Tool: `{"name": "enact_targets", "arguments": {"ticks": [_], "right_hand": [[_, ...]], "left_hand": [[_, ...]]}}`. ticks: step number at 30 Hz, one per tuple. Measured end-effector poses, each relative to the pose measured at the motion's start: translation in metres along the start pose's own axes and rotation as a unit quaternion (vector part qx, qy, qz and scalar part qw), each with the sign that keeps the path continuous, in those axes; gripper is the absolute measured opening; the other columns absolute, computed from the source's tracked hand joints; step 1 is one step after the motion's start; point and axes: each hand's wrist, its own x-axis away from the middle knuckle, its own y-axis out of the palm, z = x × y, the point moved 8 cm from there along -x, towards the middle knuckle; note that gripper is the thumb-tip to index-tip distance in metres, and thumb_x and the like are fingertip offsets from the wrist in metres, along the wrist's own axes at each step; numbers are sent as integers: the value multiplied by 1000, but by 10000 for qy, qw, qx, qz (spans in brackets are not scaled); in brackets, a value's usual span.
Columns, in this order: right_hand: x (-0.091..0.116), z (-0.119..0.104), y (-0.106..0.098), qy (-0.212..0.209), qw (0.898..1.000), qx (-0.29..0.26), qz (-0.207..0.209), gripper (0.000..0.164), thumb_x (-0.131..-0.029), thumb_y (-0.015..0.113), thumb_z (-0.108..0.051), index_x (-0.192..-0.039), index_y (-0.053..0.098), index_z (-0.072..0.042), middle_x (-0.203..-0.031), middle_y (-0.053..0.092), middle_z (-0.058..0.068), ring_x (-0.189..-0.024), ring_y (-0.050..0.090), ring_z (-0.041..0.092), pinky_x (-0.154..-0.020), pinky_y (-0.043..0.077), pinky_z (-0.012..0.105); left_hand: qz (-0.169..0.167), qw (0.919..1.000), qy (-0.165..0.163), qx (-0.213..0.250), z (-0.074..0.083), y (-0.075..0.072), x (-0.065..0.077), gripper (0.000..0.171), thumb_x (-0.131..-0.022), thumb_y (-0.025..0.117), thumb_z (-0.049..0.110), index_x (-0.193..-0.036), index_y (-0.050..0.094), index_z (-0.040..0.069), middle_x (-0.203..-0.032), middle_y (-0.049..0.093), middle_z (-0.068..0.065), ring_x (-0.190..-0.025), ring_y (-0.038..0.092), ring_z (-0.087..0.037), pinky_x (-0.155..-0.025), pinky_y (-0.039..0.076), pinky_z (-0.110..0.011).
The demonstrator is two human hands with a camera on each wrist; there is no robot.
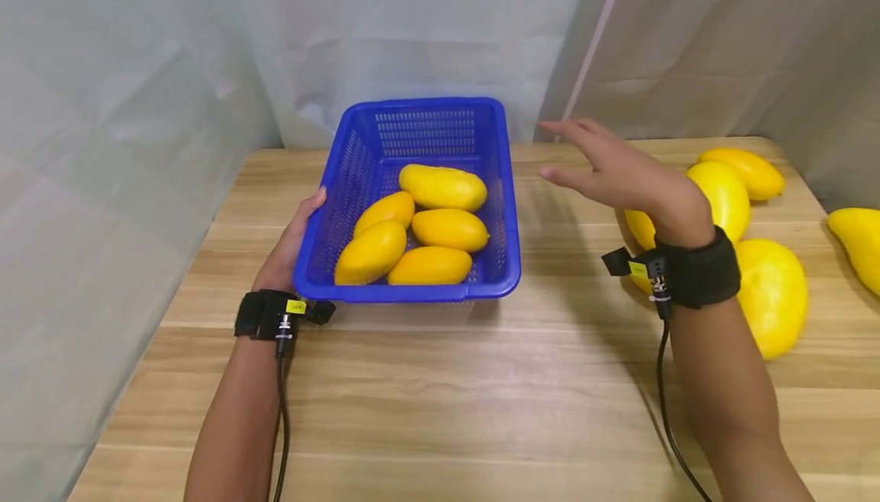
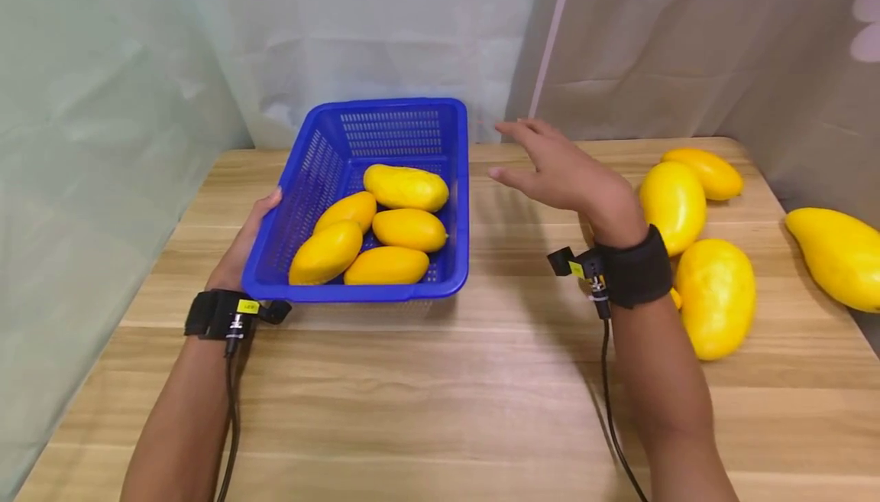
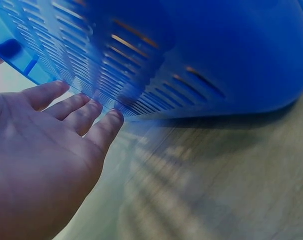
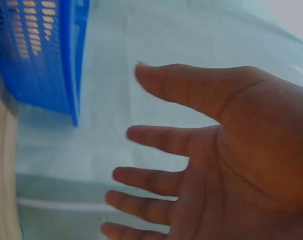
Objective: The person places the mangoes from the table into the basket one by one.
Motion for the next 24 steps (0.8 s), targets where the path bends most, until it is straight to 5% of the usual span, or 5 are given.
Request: {"name": "enact_targets", "arguments": {"ticks": [5,13,24], "right_hand": [[14,23,-16,514,9984,-67,-203,77,-103,50,-52,-164,15,-20,-168,8,18,-152,10,43,-115,13,70],[45,83,-52,1258,9910,-172,413,81,-104,51,-46,-163,8,-11,-166,-1,27,-151,-2,49,-113,7,73],[66,152,-68,2606,9575,-502,1129,93,-101,43,-59,-161,-4,-7,-161,-16,32,-147,-7,56,-110,7,76]], "left_hand": [[-20,9999,-39,106,-2,-2,1,67,-106,38,55,-161,24,20,-130,51,-4,-105,59,-14,-89,51,-29],[-93,9998,15,172,-2,-2,0,67,-106,39,54,-161,23,19,-130,52,-5,-104,61,-13,-88,53,-27],[95,9999,-57,-85,-1,-3,1,67,-105,39,56,-161,26,22,-135,50,-5,-107,58,-15,-90,52,-29]]}}
